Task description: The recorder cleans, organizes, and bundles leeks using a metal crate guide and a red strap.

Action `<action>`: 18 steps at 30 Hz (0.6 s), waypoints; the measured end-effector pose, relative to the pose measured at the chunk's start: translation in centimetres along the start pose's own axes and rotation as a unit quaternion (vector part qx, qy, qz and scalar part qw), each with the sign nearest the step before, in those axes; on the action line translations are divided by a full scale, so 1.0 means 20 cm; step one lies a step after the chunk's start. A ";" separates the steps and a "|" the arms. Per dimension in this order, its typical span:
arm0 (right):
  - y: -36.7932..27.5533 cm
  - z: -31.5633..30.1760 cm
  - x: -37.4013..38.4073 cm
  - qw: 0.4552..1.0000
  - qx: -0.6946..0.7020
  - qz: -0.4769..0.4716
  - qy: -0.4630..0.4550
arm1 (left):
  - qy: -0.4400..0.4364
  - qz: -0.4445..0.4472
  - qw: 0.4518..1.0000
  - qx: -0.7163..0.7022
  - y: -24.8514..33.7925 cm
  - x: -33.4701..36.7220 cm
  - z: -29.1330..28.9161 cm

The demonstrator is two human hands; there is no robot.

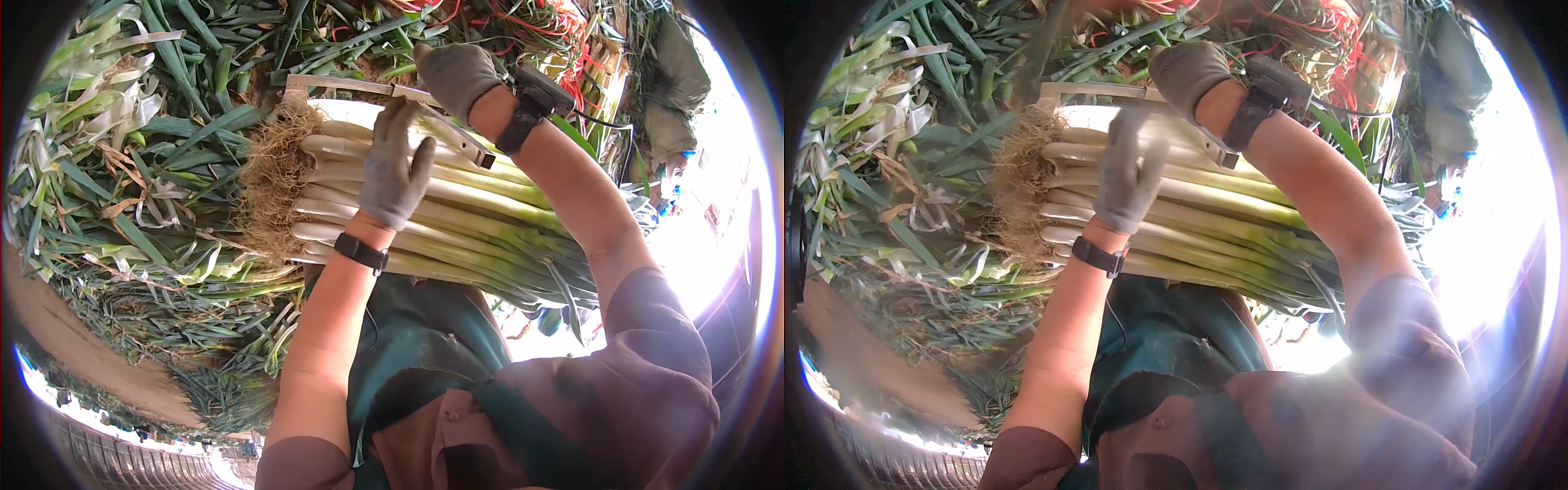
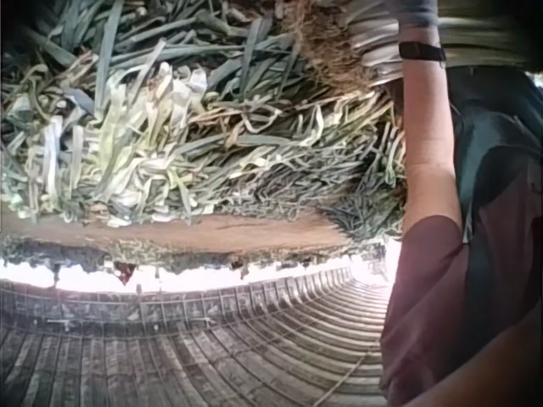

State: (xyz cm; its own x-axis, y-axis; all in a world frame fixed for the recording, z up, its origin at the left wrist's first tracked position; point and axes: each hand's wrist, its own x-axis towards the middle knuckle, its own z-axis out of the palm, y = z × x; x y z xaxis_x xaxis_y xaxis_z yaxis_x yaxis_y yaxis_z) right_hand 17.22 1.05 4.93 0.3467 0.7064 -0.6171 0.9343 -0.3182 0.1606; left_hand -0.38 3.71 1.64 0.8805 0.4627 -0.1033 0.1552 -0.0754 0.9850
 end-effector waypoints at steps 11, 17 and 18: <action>-0.18 0.05 0.25 0.995 0.055 -0.083 0.002 | -0.146 0.033 0.912 0.383 0.04 -0.03 -0.05; -0.34 0.19 0.39 0.989 0.136 -0.053 -0.031 | -0.121 0.025 0.888 0.444 0.02 -0.04 -0.18; -0.36 0.23 0.41 0.987 0.148 -0.049 -0.038 | -0.125 0.025 0.889 0.439 0.05 -0.03 -0.20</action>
State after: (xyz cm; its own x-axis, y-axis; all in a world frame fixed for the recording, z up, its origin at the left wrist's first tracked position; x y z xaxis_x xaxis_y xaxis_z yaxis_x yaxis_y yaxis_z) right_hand 12.89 6.26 -4.76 0.2373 0.6972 -0.6764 0.8939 -0.4293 -0.1289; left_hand -2.59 6.80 3.17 0.9510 0.2366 -0.1990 0.3068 -0.8020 0.5125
